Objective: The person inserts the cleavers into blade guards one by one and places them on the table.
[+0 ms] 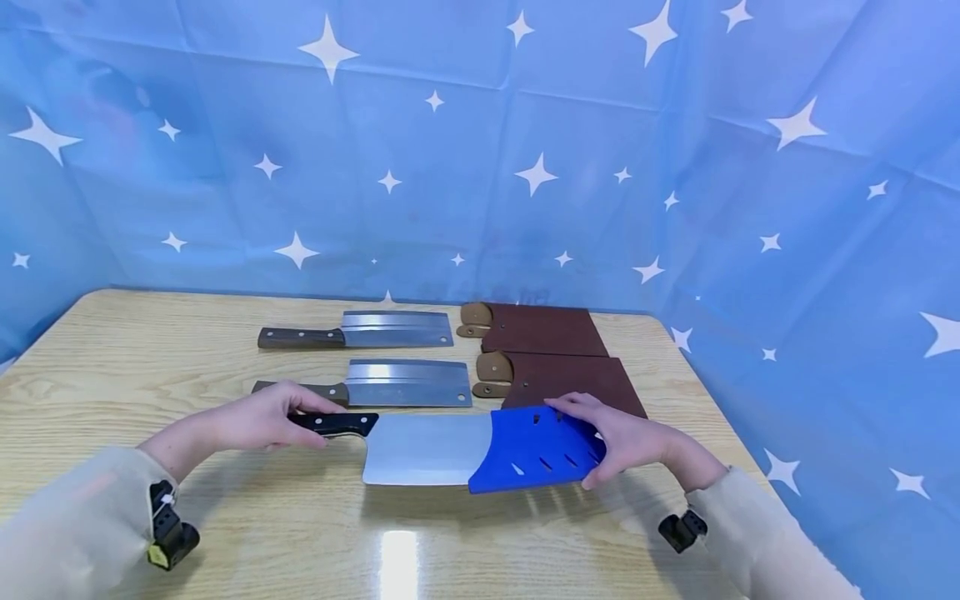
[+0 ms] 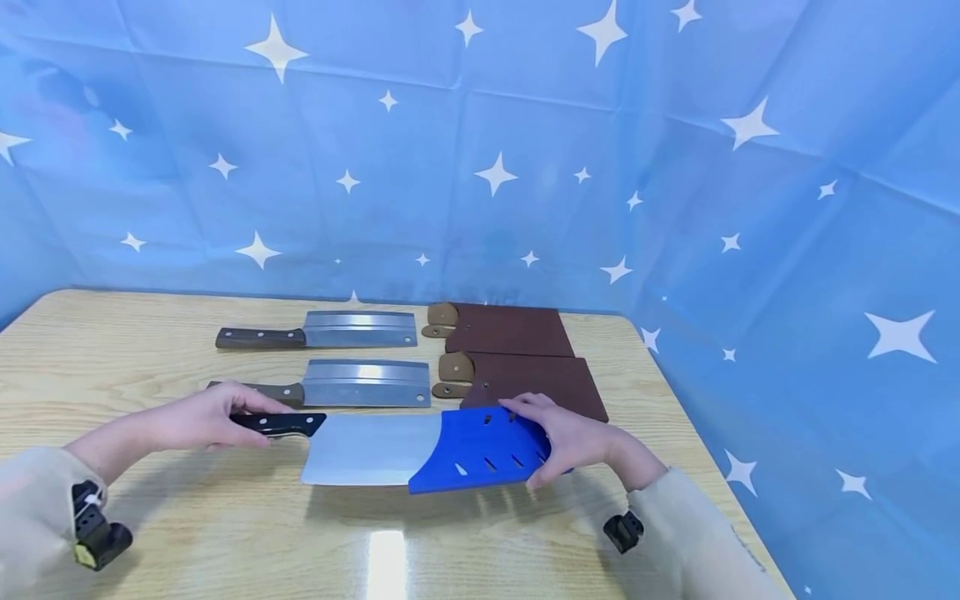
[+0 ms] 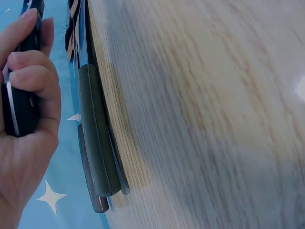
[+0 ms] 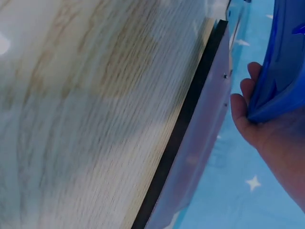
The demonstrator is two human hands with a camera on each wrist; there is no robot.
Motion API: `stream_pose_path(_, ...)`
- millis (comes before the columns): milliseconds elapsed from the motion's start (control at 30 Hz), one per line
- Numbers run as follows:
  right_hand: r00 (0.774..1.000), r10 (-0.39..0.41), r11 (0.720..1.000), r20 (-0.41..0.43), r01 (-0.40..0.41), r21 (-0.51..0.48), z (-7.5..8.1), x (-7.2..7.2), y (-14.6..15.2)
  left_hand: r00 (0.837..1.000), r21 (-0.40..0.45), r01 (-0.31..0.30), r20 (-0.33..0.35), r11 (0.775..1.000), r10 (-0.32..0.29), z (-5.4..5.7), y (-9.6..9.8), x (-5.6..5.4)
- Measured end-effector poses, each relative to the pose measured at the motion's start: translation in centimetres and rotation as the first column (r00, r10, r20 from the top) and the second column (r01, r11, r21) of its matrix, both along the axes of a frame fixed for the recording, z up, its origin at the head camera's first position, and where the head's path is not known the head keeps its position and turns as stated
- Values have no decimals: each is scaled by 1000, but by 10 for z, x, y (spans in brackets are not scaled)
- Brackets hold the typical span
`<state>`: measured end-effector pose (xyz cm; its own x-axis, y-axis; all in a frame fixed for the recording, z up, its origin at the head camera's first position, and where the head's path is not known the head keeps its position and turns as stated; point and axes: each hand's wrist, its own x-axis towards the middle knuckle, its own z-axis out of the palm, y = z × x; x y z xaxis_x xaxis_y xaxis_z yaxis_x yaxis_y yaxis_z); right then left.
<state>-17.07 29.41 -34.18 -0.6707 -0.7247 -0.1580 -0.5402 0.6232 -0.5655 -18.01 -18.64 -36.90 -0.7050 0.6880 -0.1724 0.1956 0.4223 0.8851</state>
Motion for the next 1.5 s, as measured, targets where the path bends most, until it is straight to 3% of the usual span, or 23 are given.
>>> stream_pose_path(300,996,-86,996,24,87,-12,-3,-4,-19,998,-17,-67,3,998,67,3,13,-4)
stream_pose_path(833,998,-51,999,44,51,-1,-10,-7,-31,998,-11,-58,22,998,58,4,23,-6)
stream_pose_path(1500,997,-28,999,66,29,-16,-11,-2,-43,998,-38,-48,-43,998,47,1,30,-4)
